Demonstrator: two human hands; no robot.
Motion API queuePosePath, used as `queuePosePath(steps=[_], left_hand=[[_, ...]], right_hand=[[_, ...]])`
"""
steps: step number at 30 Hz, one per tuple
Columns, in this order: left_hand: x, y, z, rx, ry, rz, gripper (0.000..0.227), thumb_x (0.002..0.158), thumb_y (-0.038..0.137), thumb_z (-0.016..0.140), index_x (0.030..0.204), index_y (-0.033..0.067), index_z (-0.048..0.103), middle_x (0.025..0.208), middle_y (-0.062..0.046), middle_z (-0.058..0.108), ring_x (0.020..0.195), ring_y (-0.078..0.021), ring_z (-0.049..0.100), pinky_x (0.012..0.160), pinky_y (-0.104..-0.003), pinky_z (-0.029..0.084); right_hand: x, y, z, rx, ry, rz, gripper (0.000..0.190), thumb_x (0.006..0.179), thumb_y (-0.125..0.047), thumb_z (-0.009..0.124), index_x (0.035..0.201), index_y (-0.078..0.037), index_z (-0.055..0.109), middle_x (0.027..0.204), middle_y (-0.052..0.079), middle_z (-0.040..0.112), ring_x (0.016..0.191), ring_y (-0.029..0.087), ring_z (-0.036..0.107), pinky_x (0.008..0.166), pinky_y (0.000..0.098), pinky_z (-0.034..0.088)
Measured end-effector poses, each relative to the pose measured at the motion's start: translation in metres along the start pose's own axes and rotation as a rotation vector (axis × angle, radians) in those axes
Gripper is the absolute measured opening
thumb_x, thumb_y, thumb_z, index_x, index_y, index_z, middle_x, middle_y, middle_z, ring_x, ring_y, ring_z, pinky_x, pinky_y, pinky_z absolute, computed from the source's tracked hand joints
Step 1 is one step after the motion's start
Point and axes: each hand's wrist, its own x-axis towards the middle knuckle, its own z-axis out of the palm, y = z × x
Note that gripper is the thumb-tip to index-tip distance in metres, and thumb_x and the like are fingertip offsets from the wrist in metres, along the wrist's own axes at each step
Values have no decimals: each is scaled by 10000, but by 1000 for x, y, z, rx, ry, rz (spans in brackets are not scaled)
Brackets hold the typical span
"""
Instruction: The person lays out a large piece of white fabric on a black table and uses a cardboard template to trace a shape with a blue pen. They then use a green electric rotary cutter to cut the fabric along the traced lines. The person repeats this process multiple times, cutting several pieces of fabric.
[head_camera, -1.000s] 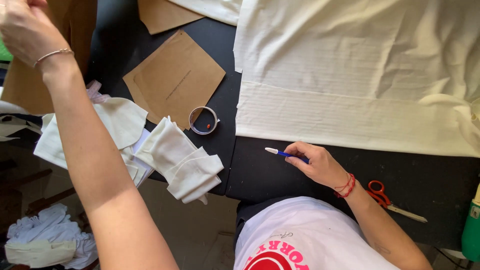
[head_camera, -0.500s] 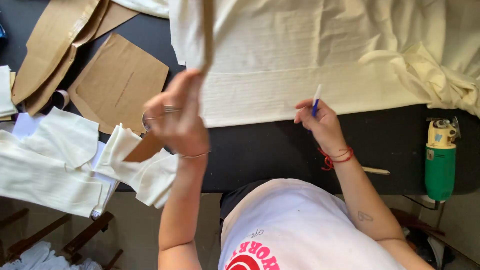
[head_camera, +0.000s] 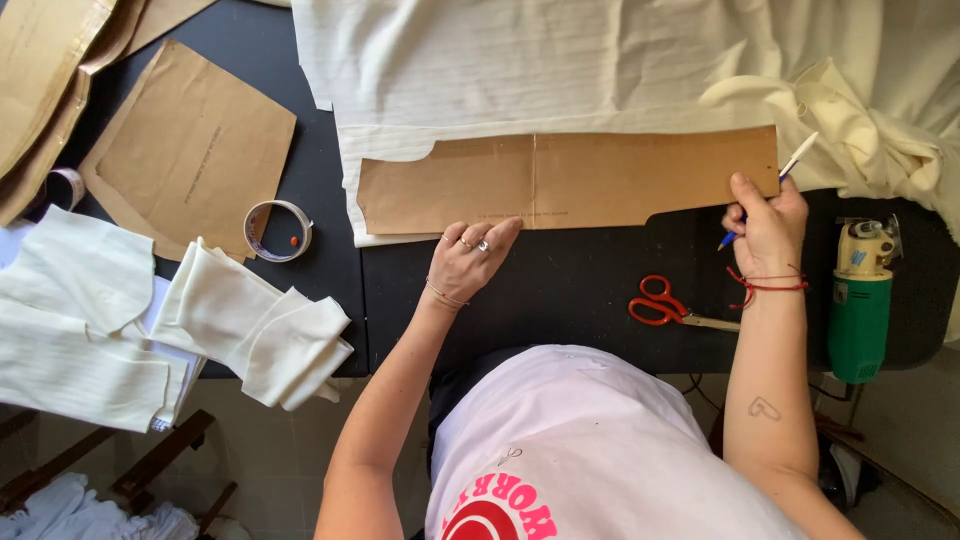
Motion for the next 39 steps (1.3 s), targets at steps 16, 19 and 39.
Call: queuePosePath(steps=[16, 19, 39], left_hand=[[-10, 2, 3, -418, -193, -201, 183, 887, -6, 448, 965, 64, 597, 1056, -14, 581, 1026, -174, 544, 970, -380, 355], [-7, 3, 3, -364, -154, -188, 205, 883, -21, 442, 985, 68, 597, 1034, -26, 586, 1012, -175, 556, 977, -402, 336], [-5, 15, 33, -257, -189, -425, 211, 837, 208, 556, 1044, 226, 593, 1059, 9, 530, 1075, -183, 485, 1022, -462, 204]], right_hand=[[51, 33, -20, -649, 19, -513, 244, 755, -97, 706, 929, -80, 536, 866, 7, 592, 754, 87, 546, 665, 244, 488], [49, 32, -20, -610, 21, -486, 230, 761, -80, 694, 934, -83, 544, 875, 7, 600, 766, 85, 559, 670, 246, 506], [30, 16, 5, -631, 519, -1049, 82, 743, -77, 693, 796, -74, 631, 816, 40, 526, 552, 113, 506, 535, 217, 471]])
